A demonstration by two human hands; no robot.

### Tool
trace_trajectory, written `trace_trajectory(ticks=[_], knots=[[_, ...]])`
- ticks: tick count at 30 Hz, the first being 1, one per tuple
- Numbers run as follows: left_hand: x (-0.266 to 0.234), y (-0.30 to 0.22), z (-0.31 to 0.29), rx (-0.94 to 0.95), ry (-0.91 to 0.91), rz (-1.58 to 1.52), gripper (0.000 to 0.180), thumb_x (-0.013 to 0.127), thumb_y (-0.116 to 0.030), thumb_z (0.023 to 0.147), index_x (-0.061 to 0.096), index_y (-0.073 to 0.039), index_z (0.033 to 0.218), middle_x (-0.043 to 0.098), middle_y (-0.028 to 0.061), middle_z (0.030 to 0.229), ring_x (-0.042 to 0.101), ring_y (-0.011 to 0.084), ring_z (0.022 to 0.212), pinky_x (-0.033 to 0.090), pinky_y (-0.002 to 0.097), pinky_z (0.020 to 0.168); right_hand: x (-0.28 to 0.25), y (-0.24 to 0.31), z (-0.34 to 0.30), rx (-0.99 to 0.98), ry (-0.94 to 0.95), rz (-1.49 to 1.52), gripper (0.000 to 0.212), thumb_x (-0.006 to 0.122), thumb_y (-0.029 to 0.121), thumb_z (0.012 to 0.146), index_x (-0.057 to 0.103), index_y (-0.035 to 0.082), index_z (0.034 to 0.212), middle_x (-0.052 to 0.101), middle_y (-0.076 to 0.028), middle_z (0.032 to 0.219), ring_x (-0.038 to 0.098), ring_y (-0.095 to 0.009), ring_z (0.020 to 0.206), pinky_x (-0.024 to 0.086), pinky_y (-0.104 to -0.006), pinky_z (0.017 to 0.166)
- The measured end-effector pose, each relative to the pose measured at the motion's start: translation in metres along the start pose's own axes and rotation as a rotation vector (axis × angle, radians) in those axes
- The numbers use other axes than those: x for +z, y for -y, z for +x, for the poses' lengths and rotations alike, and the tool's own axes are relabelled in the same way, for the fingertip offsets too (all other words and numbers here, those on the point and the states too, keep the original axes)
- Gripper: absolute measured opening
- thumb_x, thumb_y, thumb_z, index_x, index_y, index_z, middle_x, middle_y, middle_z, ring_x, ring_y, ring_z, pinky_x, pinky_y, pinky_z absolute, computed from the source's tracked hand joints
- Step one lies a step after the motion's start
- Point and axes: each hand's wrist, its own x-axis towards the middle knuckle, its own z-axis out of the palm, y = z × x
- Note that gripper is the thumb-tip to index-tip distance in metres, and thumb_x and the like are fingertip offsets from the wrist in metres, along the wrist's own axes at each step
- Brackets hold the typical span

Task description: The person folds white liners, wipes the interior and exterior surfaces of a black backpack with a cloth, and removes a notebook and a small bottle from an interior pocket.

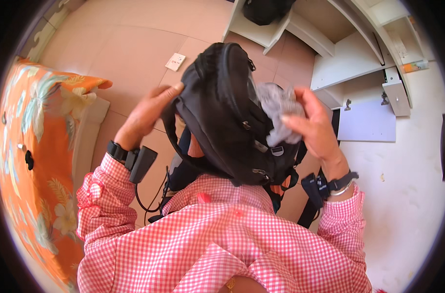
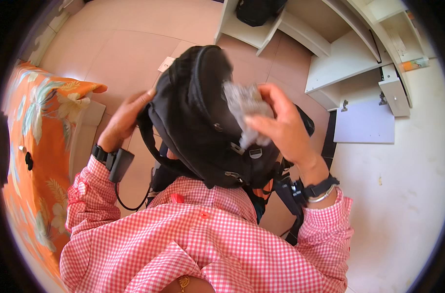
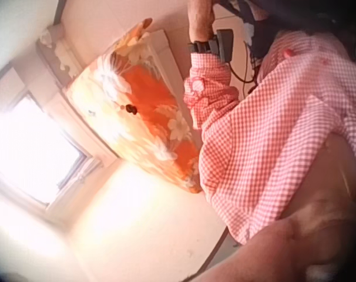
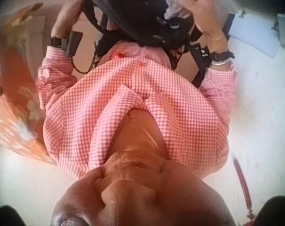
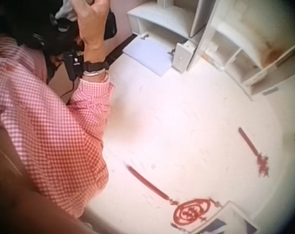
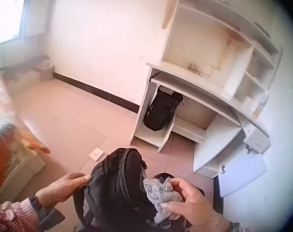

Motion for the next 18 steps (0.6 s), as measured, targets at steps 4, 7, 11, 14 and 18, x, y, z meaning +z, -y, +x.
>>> trace_trajectory(ticks=[4,7,11,14,18], knots=[[0.021,0.001,-0.007,-0.06,0.076,-0.328,0.027,0.051,-0.021,0.092,0.056,0.003,0.106,0.062,0.0089,0.092,0.06,0.0137,0.078,0.05,0.025,0.068,0.033,0.03,0.064,-0.278,0.015,-0.134,0.038,0.065,0.011,0.076,0.051,0.004,0.111,0.058,-0.007,0.101,0.055,-0.013,0.095,0.044,-0.0278,0.084],[0.018,0.019,-0.004,-0.02,0.041,-0.686,0.023,0.049,-0.016,0.091,0.055,0.001,0.107,0.062,0.0084,0.091,0.06,0.014,0.08,0.05,0.0263,0.072,0.069,0.004,0.111,-0.351,0.079,-0.371,0.031,0.061,0.007,0.072,0.053,0.005,0.102,0.06,-0.013,0.097,0.058,-0.024,0.092,0.046,-0.0338,0.08],[0.014,0.041,-0.014,-0.025,-0.12,-0.92,0.018,0.048,-0.013,0.091,0.056,0.0,0.099,0.063,0.0086,0.093,0.061,0.0173,0.083,0.05,0.0295,0.079,0.095,-0.057,0.053,-0.493,0.349,-0.327,0.035,0.053,0.002,0.067,0.054,0.003,0.101,0.057,-0.013,0.095,0.056,-0.029,0.088,0.045,-0.034,0.081],[0.007,0.068,-0.017,0.036,-0.165,-0.975,0.016,0.048,-0.012,0.091,0.056,0.001,0.096,0.063,0.0098,0.092,0.061,0.0194,0.083,0.05,0.0328,0.079,0.072,-0.054,-0.008,-0.339,0.467,-0.38,0.033,0.053,0.003,0.065,0.054,0.004,0.098,0.056,-0.014,0.093,0.055,-0.034,0.089,0.045,-0.0378,0.079],[-0.005,0.075,-0.008,0.089,-0.085,-1.0,0.017,0.047,-0.014,0.091,0.055,0.0,0.096,0.062,0.0104,0.088,0.061,0.0195,0.08,0.053,0.0351,0.073,0.038,-0.025,-0.026,-0.017,0.472,-0.379,0.033,0.056,0.004,0.065,0.056,0.003,0.098,0.057,-0.013,0.095,0.056,-0.031,0.089,0.046,-0.0352,0.079]])
